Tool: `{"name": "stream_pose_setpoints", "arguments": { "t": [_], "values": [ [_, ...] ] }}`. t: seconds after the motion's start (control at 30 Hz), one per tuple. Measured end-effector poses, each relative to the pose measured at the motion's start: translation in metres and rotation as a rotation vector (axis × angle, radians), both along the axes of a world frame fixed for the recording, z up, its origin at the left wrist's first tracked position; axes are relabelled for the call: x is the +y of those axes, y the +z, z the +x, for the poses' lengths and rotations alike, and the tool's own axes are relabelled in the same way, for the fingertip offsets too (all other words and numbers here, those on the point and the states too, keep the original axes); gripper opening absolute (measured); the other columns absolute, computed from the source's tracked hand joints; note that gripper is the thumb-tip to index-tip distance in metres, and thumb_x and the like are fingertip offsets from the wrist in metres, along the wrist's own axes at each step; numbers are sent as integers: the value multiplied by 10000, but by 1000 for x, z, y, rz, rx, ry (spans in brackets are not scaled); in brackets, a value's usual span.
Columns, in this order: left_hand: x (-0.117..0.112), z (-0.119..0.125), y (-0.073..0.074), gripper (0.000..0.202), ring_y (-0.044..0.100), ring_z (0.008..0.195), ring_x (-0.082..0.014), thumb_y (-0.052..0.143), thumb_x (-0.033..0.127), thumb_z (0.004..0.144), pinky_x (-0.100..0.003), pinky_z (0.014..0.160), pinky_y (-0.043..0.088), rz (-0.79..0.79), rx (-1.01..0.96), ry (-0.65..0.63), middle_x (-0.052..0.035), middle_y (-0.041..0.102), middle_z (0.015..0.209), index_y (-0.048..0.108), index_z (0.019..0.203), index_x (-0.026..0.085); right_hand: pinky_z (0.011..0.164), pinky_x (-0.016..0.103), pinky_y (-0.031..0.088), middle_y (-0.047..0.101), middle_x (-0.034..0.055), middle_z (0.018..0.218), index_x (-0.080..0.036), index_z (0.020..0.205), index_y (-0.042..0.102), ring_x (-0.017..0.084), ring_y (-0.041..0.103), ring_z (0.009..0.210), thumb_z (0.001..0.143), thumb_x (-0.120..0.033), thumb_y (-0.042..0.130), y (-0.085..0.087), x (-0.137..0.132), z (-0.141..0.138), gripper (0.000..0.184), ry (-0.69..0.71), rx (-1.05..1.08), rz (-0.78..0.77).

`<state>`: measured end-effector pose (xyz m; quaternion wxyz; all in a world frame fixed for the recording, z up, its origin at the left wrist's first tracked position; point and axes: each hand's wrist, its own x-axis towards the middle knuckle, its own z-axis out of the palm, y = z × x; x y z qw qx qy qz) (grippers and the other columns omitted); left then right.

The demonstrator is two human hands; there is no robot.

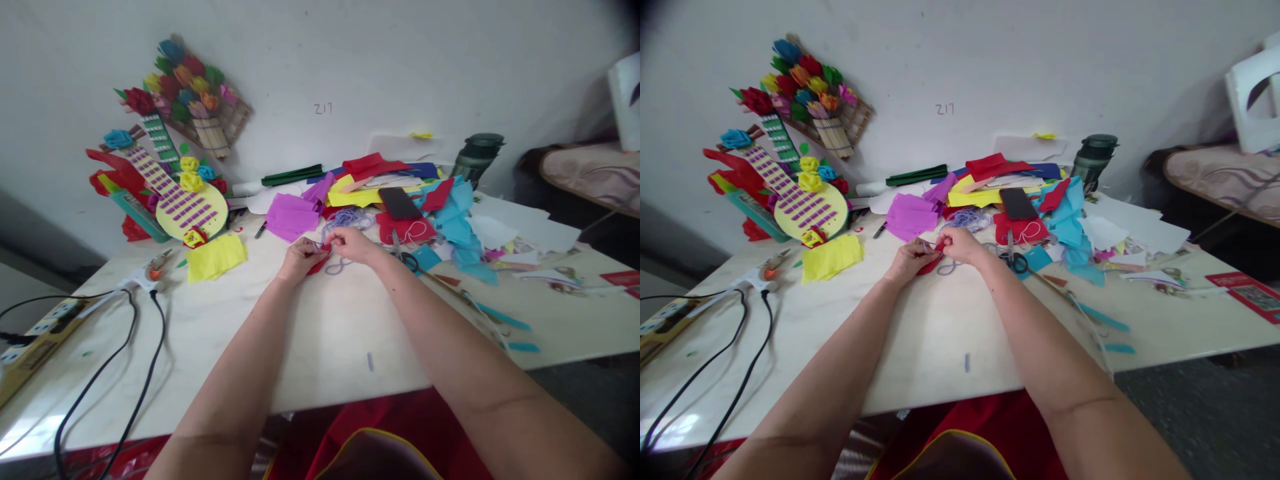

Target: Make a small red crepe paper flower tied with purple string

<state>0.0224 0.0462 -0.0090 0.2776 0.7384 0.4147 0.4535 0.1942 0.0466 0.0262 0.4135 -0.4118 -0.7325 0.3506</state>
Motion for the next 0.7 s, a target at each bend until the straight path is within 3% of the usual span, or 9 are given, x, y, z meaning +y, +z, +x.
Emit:
{"name": "stream_pose_setpoints", "arguments": {
  "t": [0.13, 0.27, 0.43, 0.57, 0.7],
  "values": [
    [-1, 1, 1, 172, 506, 687, -121, 679, 330, 660, -261, 669, 419, 45, 85, 50, -30, 565, 714, 640, 595, 176, 577, 253, 326, 492, -2, 568, -166, 560, 585, 109, 408, 556, 574, 31, 539, 0, 2, 1, 204, -98, -383, 258],
    [-1, 3, 2, 188, 484, 633, -114, 684, 325, 648, -253, 619, 401, 83, 112, 85, -22, 552, 681, 613, 564, 173, 558, 260, 318, 450, 8, 526, -171, 476, 536, 118, 396, 542, 606, -25, 618, 0, 3, 4, 212, -126, -550, 250],
    [0, 2, 4, 186, 468, 586, -106, 697, 263, 625, -248, 579, 387, 113, 145, 115, -10, 542, 648, 565, 531, 172, 507, 235, 326, 495, 9, 570, -170, 444, 540, 100, 416, 534, 581, -91, 674, -3, 2, -2, 207, -137, -242, 117],
    [0, 3, 7, 183, 454, 561, -102, 694, 219, 611, -246, 566, 375, 122, 174, 168, -1, 523, 604, 546, 518, 167, 365, 210, 308, 460, -21, 427, -172, 496, 540, 86, 392, 390, 669, -163, 609, -16, -1, -19, 187, -125, 182, -355],
    [-2, 5, 8, 149, 454, 544, -103, 659, 162, 606, -246, 566, 371, 44, 187, 252, 9, 522, 563, 542, 514, 164, 377, 188, 415, 538, -12, 472, -155, 559, 541, 82, 494, 407, 685, -175, 626, -23, -4, -32, 153, -91, 564, -543]
  ]
}}
